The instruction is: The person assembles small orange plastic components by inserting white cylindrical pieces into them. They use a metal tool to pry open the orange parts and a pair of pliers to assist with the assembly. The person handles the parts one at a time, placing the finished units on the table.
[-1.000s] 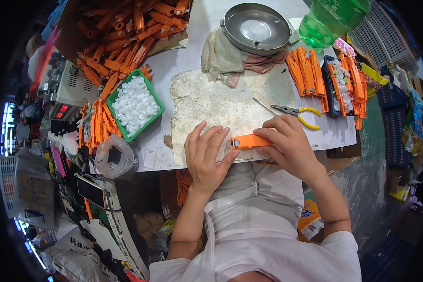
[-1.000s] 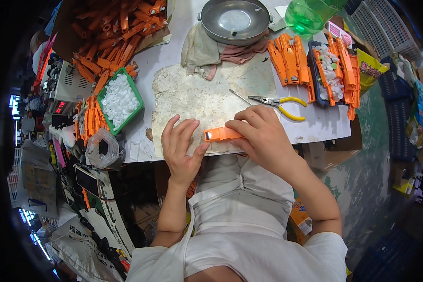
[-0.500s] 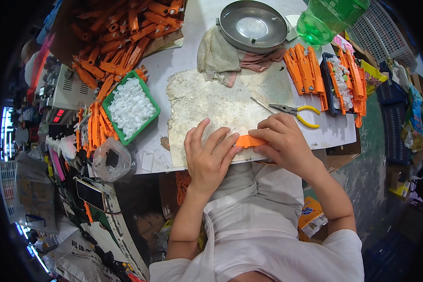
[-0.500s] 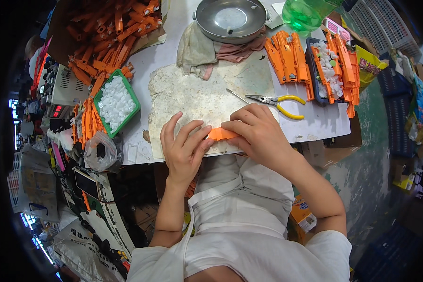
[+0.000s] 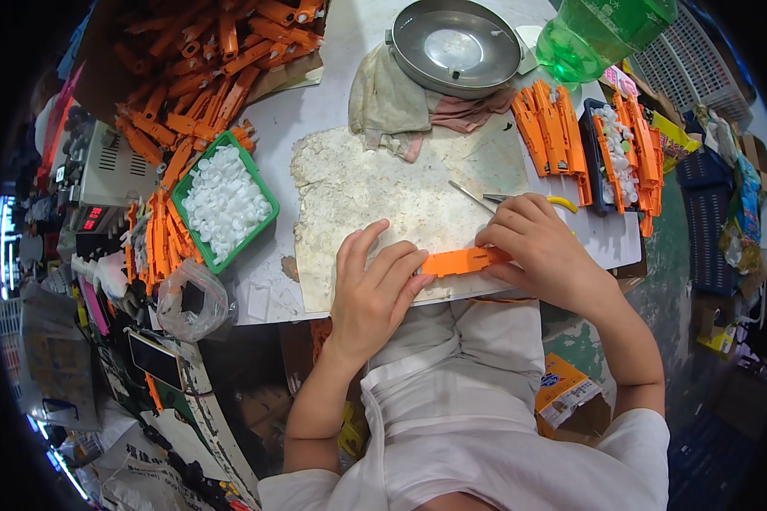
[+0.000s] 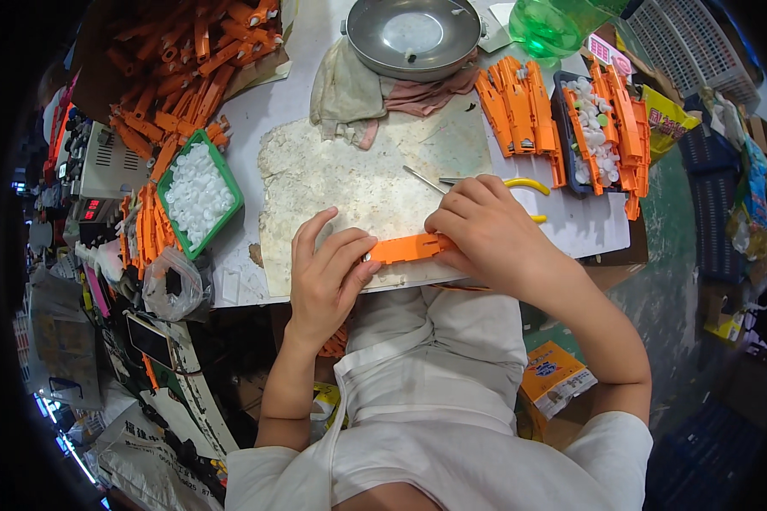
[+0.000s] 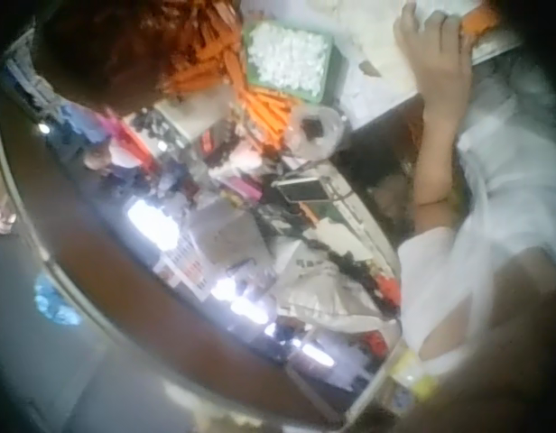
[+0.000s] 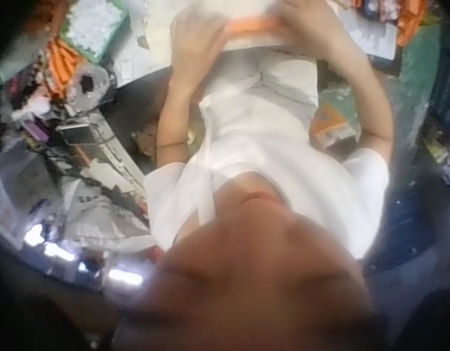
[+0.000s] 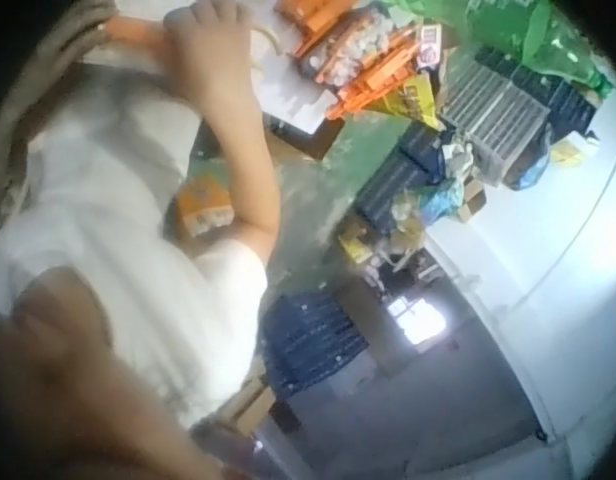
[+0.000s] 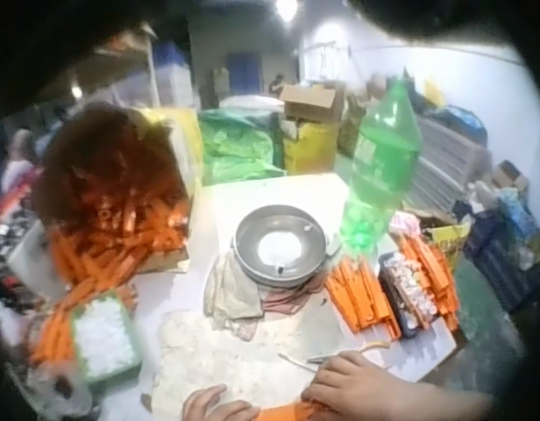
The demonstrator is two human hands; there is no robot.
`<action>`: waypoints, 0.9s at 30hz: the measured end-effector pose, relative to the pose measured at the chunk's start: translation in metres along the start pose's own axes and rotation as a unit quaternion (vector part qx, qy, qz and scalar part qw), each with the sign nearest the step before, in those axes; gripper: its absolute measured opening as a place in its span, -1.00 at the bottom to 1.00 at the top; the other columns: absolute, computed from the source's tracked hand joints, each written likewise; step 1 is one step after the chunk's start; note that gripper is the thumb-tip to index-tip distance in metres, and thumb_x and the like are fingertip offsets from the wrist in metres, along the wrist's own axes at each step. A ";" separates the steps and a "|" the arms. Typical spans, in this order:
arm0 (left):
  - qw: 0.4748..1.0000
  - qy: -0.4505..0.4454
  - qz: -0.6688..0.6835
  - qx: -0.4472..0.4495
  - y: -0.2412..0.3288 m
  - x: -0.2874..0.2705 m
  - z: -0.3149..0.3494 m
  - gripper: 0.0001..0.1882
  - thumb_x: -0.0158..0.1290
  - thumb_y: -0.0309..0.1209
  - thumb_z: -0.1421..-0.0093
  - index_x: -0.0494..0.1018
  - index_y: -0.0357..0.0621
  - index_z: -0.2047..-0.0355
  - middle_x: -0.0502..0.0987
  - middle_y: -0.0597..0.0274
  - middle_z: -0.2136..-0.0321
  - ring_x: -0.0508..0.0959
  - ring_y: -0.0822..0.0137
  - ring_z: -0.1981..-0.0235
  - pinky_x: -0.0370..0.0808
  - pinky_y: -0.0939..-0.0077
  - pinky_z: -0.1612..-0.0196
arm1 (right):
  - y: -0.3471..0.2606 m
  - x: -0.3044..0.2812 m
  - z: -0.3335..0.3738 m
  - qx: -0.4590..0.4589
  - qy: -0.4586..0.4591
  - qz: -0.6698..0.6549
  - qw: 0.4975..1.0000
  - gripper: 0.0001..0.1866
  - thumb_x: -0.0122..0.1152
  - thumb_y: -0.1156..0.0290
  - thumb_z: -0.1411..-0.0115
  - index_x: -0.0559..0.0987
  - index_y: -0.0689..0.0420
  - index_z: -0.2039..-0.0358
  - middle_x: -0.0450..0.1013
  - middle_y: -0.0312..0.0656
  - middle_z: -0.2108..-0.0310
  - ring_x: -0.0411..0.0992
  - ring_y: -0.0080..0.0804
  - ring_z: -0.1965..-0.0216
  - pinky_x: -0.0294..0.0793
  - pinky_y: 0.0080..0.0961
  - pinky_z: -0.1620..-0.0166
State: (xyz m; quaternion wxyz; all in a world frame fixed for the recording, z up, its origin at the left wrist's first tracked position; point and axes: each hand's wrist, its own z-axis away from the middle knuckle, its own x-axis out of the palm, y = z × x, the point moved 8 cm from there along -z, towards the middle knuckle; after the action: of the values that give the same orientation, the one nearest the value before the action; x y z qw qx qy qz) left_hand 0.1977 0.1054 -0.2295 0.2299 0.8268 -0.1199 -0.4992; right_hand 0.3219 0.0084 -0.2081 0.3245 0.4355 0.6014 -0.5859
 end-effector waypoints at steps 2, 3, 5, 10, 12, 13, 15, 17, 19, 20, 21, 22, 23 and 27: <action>1.000 0.005 0.000 -0.005 -0.001 -0.001 0.001 -0.75 0.18 -0.36 -0.01 0.52 -0.11 0.26 0.51 0.28 0.25 0.34 0.03 -0.05 0.26 0.18 -0.06 | -0.003 -0.005 0.000 0.005 0.003 -0.007 1.000 -0.71 0.35 0.36 0.13 0.52 0.09 0.35 0.39 -0.28 0.36 0.31 -0.28 0.14 0.23 -0.34 -0.02; 1.000 0.008 0.006 -0.008 -0.002 -0.002 0.000 -0.75 0.18 -0.36 -0.02 0.52 -0.11 0.26 0.51 0.28 0.25 0.34 0.03 -0.04 0.26 0.18 -0.05 | -0.004 -0.008 0.000 0.008 0.005 -0.011 1.000 -0.72 0.34 0.37 0.12 0.52 0.09 0.35 0.39 -0.29 0.36 0.31 -0.29 0.14 0.23 -0.33 -0.03; 1.000 0.007 0.008 -0.008 -0.001 -0.003 0.000 -0.75 0.17 -0.36 -0.02 0.52 -0.12 0.26 0.51 0.27 0.26 0.34 0.03 -0.04 0.26 0.18 -0.05 | -0.005 -0.008 0.002 0.007 0.012 -0.004 1.000 -0.73 0.33 0.38 0.11 0.52 0.09 0.35 0.39 -0.29 0.35 0.31 -0.29 0.13 0.23 -0.32 -0.04; 1.000 0.002 -0.003 -0.004 0.000 -0.002 -0.001 -0.74 0.17 -0.35 -0.02 0.52 -0.12 0.26 0.51 0.27 0.26 0.34 0.03 -0.04 0.27 0.19 -0.04 | -0.005 -0.002 0.007 0.004 0.036 0.020 0.999 -0.74 0.32 0.38 0.10 0.52 0.08 0.34 0.40 -0.30 0.35 0.32 -0.29 0.15 0.24 -0.32 -0.04; 1.000 0.004 -0.005 -0.004 -0.001 -0.001 -0.001 -0.74 0.17 -0.35 -0.02 0.52 -0.12 0.26 0.51 0.27 0.26 0.34 0.04 -0.04 0.27 0.18 -0.05 | -0.004 -0.001 0.009 -0.001 0.035 0.030 0.999 -0.73 0.32 0.36 0.10 0.52 0.07 0.34 0.40 -0.30 0.36 0.33 -0.29 0.17 0.24 -0.32 -0.04; 1.000 0.005 -0.007 -0.005 -0.001 -0.001 -0.001 -0.74 0.17 -0.35 -0.02 0.52 -0.12 0.26 0.51 0.27 0.27 0.34 0.04 -0.04 0.26 0.18 -0.05 | -0.002 0.000 0.009 0.000 0.034 0.019 0.999 -0.73 0.32 0.35 0.10 0.52 0.08 0.34 0.40 -0.30 0.37 0.33 -0.30 0.17 0.24 -0.32 -0.03; 1.000 0.004 -0.014 -0.003 0.000 0.000 -0.001 -0.75 0.18 -0.35 -0.01 0.53 -0.10 0.26 0.50 0.28 0.26 0.33 0.04 -0.05 0.25 0.17 -0.06 | 0.001 0.001 0.010 0.003 0.031 -0.002 1.000 -0.72 0.33 0.33 0.11 0.52 0.08 0.34 0.39 -0.30 0.38 0.34 -0.31 0.18 0.25 -0.34 -0.01; 1.000 0.001 -0.016 -0.006 -0.001 -0.001 -0.002 -0.76 0.19 -0.35 -0.01 0.54 -0.09 0.27 0.50 0.28 0.26 0.32 0.04 -0.06 0.23 0.16 -0.08 | 0.006 -0.004 0.011 0.014 0.030 -0.009 0.999 -0.71 0.33 0.30 0.11 0.51 0.09 0.35 0.40 -0.29 0.36 0.33 -0.32 0.19 0.26 -0.34 0.02; 1.000 -0.005 -0.010 -0.012 -0.001 -0.001 -0.003 -0.76 0.20 -0.35 0.00 0.55 -0.07 0.29 0.49 0.28 0.25 0.30 0.03 -0.08 0.21 0.14 -0.09 | 0.008 -0.007 0.008 0.022 0.010 0.016 1.000 -0.73 0.33 0.27 0.10 0.52 0.10 0.40 0.41 -0.27 0.39 0.34 -0.32 0.21 0.26 -0.36 0.06; 0.999 -0.014 -0.025 -0.014 0.001 -0.001 -0.004 -0.77 0.20 -0.35 0.01 0.55 -0.07 0.30 0.48 0.28 0.25 0.29 0.03 -0.08 0.20 0.13 -0.09 | 0.010 -0.008 0.004 0.025 -0.011 0.044 0.999 -0.74 0.33 0.25 0.09 0.52 0.11 0.43 0.42 -0.26 0.42 0.34 -0.32 0.21 0.26 -0.36 0.08; 0.999 -0.023 -0.041 -0.016 0.004 -0.005 -0.007 -0.77 0.21 -0.34 0.01 0.55 -0.07 0.30 0.48 0.29 0.24 0.29 0.03 -0.08 0.19 0.12 -0.10 | 0.011 -0.010 -0.001 0.028 -0.031 0.072 0.997 -0.75 0.32 0.24 0.08 0.53 0.12 0.47 0.43 -0.25 0.45 0.35 -0.32 0.22 0.26 -0.37 0.10; 0.998 -0.034 -0.056 -0.018 0.007 -0.008 -0.011 -0.77 0.21 -0.34 0.02 0.56 -0.07 0.31 0.47 0.29 0.24 0.28 0.03 -0.09 0.19 0.12 -0.10 | 0.012 -0.008 -0.006 0.030 -0.082 0.094 0.992 -0.76 0.32 0.23 0.08 0.53 0.12 0.53 0.42 -0.23 0.50 0.36 -0.31 0.26 0.25 -0.38 0.11; 0.997 -0.047 -0.060 -0.011 0.009 -0.008 -0.013 -0.77 0.21 -0.34 0.01 0.56 -0.07 0.31 0.47 0.28 0.25 0.29 0.03 -0.08 0.19 0.11 -0.10 | 0.012 -0.005 -0.010 0.032 -0.133 0.115 0.984 -0.75 0.32 0.21 0.07 0.54 0.12 0.58 0.42 -0.22 0.54 0.38 -0.30 0.30 0.24 -0.40 0.11; 0.995 -0.082 -0.059 0.012 0.009 -0.006 -0.019 -0.79 0.19 -0.33 0.00 0.54 -0.05 0.32 0.44 0.27 0.25 0.29 0.06 -0.07 0.15 0.04 -0.13 | 0.000 0.006 -0.022 0.022 -0.217 0.199 0.955 -0.74 0.29 0.27 0.07 0.53 0.06 0.81 0.40 -0.20 0.70 0.43 -0.28 0.42 0.28 -0.44 0.26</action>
State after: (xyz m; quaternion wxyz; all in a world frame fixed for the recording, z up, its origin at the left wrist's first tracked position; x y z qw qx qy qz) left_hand 0.2122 0.1053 -0.2126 0.1796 0.7916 -0.0948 -0.5763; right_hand 0.3218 0.0310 -0.2112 0.5477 0.4154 0.4046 -0.6032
